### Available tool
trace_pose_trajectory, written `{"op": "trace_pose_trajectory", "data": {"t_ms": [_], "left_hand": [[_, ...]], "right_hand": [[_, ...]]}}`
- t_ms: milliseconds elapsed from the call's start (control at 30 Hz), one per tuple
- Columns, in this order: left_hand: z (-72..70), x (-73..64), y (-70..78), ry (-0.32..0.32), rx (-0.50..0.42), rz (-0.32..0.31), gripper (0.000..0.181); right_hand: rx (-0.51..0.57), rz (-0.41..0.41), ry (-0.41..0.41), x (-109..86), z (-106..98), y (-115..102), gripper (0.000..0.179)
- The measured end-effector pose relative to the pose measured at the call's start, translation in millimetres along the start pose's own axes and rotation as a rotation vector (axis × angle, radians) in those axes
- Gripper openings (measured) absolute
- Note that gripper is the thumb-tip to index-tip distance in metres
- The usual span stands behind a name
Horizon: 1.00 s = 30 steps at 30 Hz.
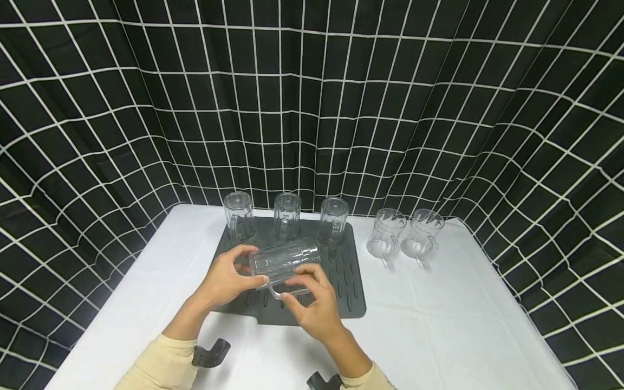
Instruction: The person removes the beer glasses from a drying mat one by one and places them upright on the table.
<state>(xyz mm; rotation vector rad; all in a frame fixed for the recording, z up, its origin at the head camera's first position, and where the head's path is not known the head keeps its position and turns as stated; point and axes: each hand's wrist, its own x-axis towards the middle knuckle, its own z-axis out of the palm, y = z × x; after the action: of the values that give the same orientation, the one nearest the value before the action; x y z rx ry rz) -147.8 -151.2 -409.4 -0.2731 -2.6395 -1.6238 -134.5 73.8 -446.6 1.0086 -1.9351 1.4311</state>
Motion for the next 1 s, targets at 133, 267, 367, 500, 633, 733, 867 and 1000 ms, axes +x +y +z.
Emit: {"op": "trace_pose_trajectory", "data": {"t_ms": [133, 267, 367, 500, 633, 733, 867, 1000], "left_hand": [[0.7, -1.1, -2.3, 0.054, -0.053, 0.0, 0.073], [-0.4, -1.3, -2.3, 0.107, -0.112, 0.013, 0.072], [0.7, -0.9, -1.6, 0.116, -0.152, 0.03, 0.073], [4.4, -1.9, -0.7, 0.115, -0.17, 0.057, 0.074], [7.1, -3.1, -1.8, 0.126, -0.173, 0.061, 0.072], [8.2, -3.1, -3.1, 0.126, -0.195, 0.052, 0.071], [10.2, -3.6, -4.4, 0.111, -0.21, 0.054, 0.072], [13.9, -4.0, -5.4, 0.083, -0.177, 0.07, 0.077]], "right_hand": [[0.018, 0.114, 0.102, 0.2, -6, 1, 0.031], [0.084, 0.273, 0.136, -1.3, -9, 2, 0.042], [0.155, 0.386, 0.131, -2.0, -9, 0, 0.045], [0.19, 0.506, 0.11, -0.5, -7, -4, 0.044], [0.171, 0.57, 0.096, 2.7, -5, -7, 0.04], [0.172, 0.59, 0.09, 4.9, -4, -8, 0.038], [0.207, 0.595, 0.085, 6.2, -3, -8, 0.036], [0.259, 0.566, 0.093, 7.2, -2, -7, 0.036]]}}
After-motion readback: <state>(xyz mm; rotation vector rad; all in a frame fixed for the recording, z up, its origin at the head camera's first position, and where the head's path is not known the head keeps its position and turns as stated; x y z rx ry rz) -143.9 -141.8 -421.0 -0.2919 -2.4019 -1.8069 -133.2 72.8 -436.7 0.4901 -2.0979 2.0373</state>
